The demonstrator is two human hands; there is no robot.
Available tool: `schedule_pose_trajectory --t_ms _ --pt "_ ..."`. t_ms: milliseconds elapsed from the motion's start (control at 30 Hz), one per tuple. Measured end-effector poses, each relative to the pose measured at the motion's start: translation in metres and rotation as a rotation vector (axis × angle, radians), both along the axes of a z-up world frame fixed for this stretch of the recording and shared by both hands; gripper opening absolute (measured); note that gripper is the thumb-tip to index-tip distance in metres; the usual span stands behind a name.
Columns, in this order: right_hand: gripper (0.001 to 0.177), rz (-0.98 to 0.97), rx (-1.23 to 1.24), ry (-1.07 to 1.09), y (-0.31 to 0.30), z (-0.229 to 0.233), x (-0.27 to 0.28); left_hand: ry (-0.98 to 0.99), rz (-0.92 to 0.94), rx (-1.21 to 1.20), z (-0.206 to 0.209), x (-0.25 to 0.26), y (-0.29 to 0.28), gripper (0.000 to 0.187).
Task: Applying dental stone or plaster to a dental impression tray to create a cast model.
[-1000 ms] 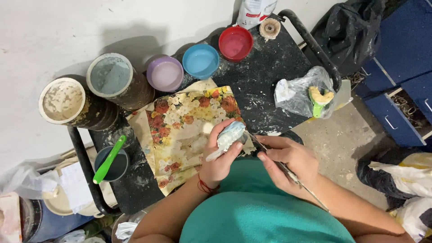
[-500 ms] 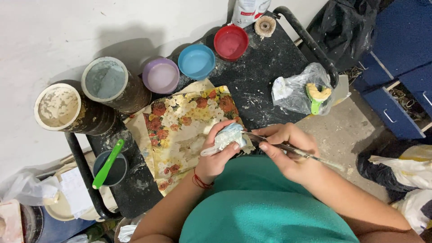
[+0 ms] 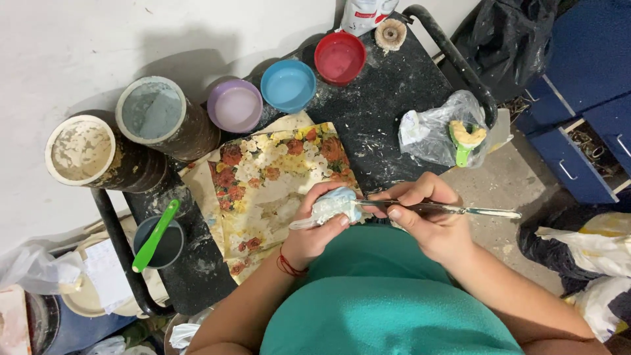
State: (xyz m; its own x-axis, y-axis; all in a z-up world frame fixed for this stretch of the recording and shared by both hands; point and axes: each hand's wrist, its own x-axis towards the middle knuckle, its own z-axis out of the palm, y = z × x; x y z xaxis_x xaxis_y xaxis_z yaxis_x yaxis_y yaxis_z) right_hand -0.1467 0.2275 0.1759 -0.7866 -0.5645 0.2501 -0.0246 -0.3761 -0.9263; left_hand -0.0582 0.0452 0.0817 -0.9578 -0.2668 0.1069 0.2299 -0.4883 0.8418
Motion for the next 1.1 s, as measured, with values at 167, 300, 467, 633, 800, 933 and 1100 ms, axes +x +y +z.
schedule_pose_trajectory --t_ms 167,300,467,633,800,933,1100 --pt "0.018 0.049 -0.062 -0.065 0.002 -0.007 -0.003 0.01 -0.013 -0.013 -0.006 0.004 -0.002 0.056" --pt "0.019 0.095 -0.124 -0.168 0.007 -0.015 -0.004 0.016 -0.027 -0.02 -0.01 0.006 0.004 0.057" --pt "0.02 0.146 -0.213 -0.246 0.008 -0.031 -0.011 0.031 -0.071 -0.018 -0.001 0.005 -0.001 0.055" --pt "0.021 0.193 -0.259 -0.314 0.008 -0.04 -0.018 0.028 -0.093 -0.028 -0.009 0.006 -0.006 0.056" --pt "0.021 0.324 -0.318 -0.496 0.016 -0.091 -0.029 0.032 -0.293 -0.122 -0.032 -0.001 -0.009 0.055" --pt "0.017 0.286 -0.263 -0.375 0.034 -0.081 -0.06 -0.04 -0.171 0.015 -0.005 -0.003 -0.009 0.058" --pt "0.01 0.058 0.626 0.302 0.038 -0.052 -0.07 -0.134 -0.237 0.198 -0.001 -0.007 -0.003 0.07"
